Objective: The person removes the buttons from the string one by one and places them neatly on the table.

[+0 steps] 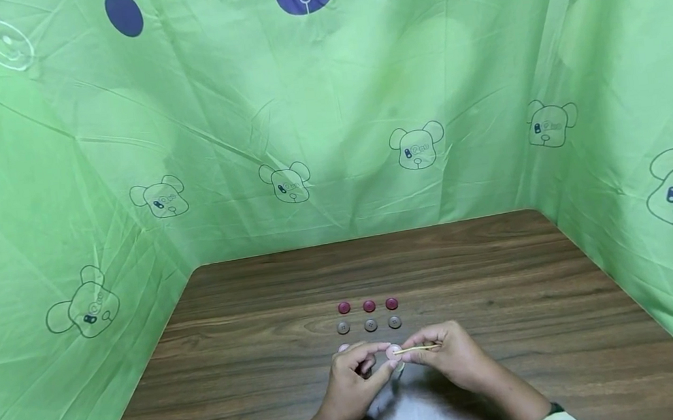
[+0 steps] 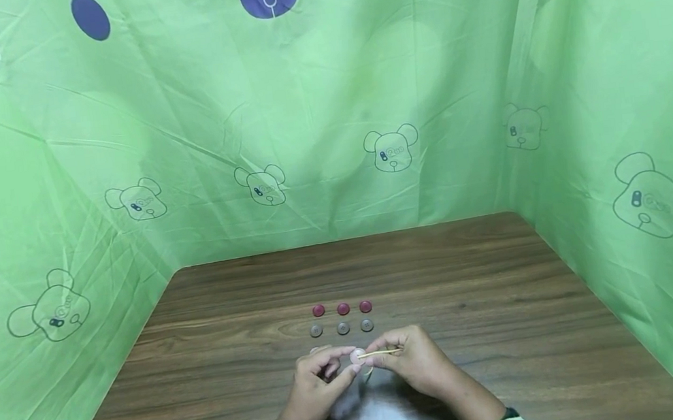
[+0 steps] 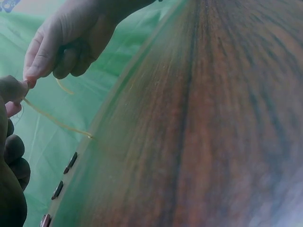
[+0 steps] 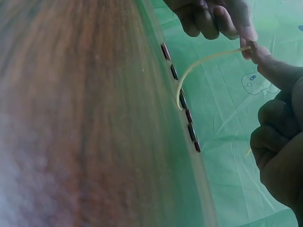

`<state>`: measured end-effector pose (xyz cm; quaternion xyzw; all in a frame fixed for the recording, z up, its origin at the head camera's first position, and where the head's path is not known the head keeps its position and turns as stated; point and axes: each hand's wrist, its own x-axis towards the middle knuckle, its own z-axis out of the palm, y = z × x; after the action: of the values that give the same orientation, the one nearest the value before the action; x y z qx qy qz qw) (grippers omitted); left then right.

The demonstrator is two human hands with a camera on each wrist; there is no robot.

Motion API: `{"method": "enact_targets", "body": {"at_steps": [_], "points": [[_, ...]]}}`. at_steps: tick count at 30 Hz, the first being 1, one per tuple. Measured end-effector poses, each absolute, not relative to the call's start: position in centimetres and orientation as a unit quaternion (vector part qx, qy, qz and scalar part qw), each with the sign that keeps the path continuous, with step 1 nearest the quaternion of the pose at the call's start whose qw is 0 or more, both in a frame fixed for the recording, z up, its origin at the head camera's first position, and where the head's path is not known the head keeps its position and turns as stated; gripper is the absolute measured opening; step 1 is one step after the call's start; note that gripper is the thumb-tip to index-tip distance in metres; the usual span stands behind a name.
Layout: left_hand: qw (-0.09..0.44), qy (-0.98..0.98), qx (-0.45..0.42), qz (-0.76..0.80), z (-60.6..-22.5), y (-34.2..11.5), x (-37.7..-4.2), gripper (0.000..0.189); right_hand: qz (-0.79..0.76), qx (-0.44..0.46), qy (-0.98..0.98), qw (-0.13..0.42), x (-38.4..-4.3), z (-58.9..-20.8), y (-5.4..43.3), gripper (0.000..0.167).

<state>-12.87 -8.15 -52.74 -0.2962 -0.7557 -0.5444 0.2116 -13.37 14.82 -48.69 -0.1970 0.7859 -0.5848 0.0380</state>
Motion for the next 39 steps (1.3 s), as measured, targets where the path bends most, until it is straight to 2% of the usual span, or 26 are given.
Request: {"method": "enact_targets", "body": {"at_steps": [9,18,28,39], "points": [[0.220,-0.755,-0.277,-0.552,-52.8,-8.3,-13.1,0.024,-0.595,-0.212,0.775,0.026,-13.5,-49.0,15.1,0.011],[0.208,-0.743,-0.259,-0.582,-52.7,-8.6,-13.3,0.023,-0.614,-0.195,0.765,-0.022,-13.9,-49.3,15.3,0.002],[0.220,-0.751,-0.238,-0.575,-53.3,-9.0,-13.7,0.024,-0.593,-0.149,0.789,-0.063,-14.1,-49.1,15.5,0.004],[0.228,-0.766,-0.210,-0.564,-53.0,-9.1,-13.8,0.022,-0.591,-0.108,0.795,-0.081,-14.3,-48.7,15.9,0.004]]}}
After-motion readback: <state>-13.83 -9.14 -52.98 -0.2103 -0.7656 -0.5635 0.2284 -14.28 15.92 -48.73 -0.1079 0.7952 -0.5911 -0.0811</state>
